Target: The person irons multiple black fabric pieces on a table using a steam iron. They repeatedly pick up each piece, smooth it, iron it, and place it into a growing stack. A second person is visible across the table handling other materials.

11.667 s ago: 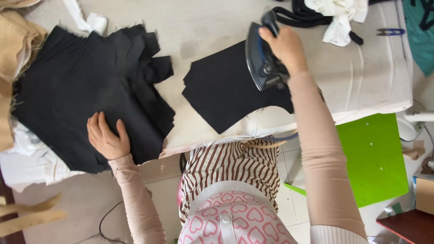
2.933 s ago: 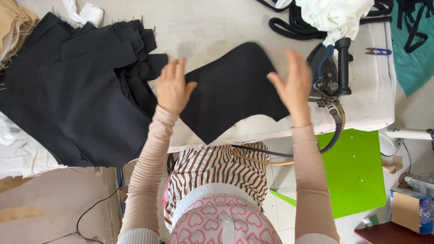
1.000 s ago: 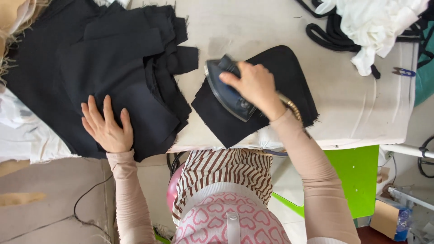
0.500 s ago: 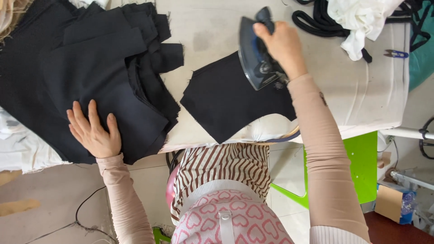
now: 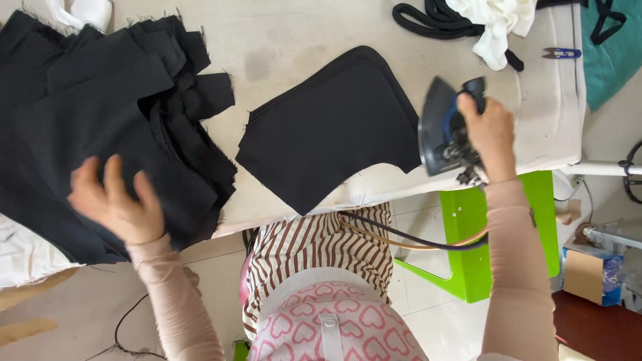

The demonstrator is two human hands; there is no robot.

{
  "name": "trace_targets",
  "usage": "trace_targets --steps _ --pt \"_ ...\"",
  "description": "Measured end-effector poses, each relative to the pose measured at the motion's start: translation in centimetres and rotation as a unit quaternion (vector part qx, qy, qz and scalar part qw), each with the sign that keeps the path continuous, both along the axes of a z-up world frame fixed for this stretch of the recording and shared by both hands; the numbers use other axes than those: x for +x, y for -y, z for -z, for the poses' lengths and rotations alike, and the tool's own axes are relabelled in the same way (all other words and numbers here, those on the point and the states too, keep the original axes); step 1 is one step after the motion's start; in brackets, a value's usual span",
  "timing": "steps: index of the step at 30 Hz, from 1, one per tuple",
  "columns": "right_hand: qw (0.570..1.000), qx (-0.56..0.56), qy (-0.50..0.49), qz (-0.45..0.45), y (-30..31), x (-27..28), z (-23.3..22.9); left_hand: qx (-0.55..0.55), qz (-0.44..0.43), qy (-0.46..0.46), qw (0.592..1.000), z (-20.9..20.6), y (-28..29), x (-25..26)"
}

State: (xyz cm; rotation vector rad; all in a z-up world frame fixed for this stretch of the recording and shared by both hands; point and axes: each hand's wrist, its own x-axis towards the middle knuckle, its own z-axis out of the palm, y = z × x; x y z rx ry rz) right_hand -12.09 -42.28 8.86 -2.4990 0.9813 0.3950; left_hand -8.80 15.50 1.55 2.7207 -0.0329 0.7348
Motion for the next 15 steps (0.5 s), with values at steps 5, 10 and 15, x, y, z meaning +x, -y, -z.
trace_targets --steps 5,10,15 --pt "0.968 -0.232 0.09 -0.008 11.0 2.6 5.8 -0.059 0.214 0.008 0.975 1.8 8.6 4.1" --pt "0.856 -0.371 0.31 -0.183 0.8 4.6 6.4 -0.018 0.173 -0.11 0.979 6.5 15.0 5.9" --pt "0.967 -0.063 0.11 -0.22 -2.3 6.0 11.1 -0.02 0.149 -0.109 0.983 8.7 16.8 7.0"
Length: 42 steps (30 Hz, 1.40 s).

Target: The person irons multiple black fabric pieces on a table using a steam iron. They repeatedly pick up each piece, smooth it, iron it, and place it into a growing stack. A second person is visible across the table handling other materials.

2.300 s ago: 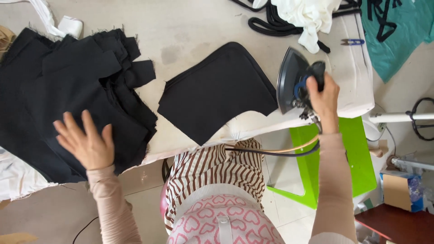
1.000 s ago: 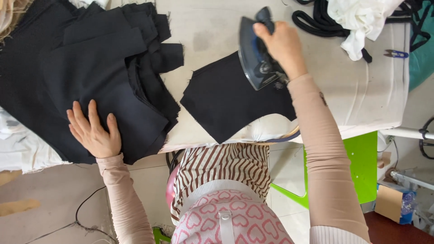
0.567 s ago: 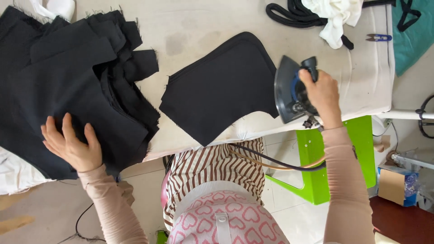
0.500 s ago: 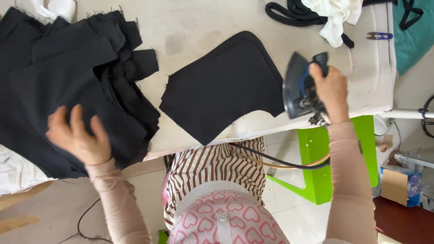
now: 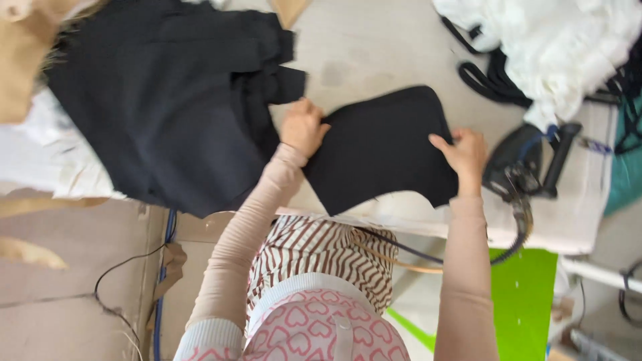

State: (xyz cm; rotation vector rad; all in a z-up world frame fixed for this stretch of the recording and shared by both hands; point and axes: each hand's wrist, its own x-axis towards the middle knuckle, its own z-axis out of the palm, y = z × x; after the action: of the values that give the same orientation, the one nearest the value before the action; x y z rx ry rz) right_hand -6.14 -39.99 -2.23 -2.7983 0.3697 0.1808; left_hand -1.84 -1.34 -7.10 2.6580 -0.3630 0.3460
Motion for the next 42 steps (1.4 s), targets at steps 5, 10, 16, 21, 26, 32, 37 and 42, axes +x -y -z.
trace_targets --steps 5,10,16,21,26,32,37,42 --pt "0.998 -0.03 0.046 -0.039 1.3 2.0 4.4 -0.133 0.036 -0.118 0.983 -0.5 -0.8 -3.2" --pt "0.965 0.028 0.158 -0.207 -11.1 8.5 -9.2 -0.283 -0.07 -0.094 0.952 -7.2 -9.1 -10.2" --pt "0.842 0.102 0.335 -0.411 -31.9 15.7 -17.1 -0.439 -0.225 -0.028 0.87 -5.4 -18.7 -14.9" --pt "0.797 0.094 0.354 -0.481 -42.6 11.2 -14.5 -0.206 -0.349 -0.048 0.913 -4.9 -25.3 -15.2" --pt "0.826 0.044 0.151 -0.541 -44.7 4.0 -5.5 -0.033 -0.426 0.108 0.898 -3.1 -33.2 -9.4" --pt "0.845 0.011 0.067 -0.53 -45.1 1.2 -3.0 0.086 -0.432 0.063 0.896 1.0 -32.3 -3.9" --pt "0.845 -0.003 0.061 -0.532 -44.8 1.8 -1.4 0.197 -0.44 0.134 0.866 2.3 -28.9 -4.6" --pt "0.845 0.004 0.064 -0.531 -44.8 1.8 -1.2 0.166 -0.431 0.12 0.879 0.9 -29.5 -4.4"
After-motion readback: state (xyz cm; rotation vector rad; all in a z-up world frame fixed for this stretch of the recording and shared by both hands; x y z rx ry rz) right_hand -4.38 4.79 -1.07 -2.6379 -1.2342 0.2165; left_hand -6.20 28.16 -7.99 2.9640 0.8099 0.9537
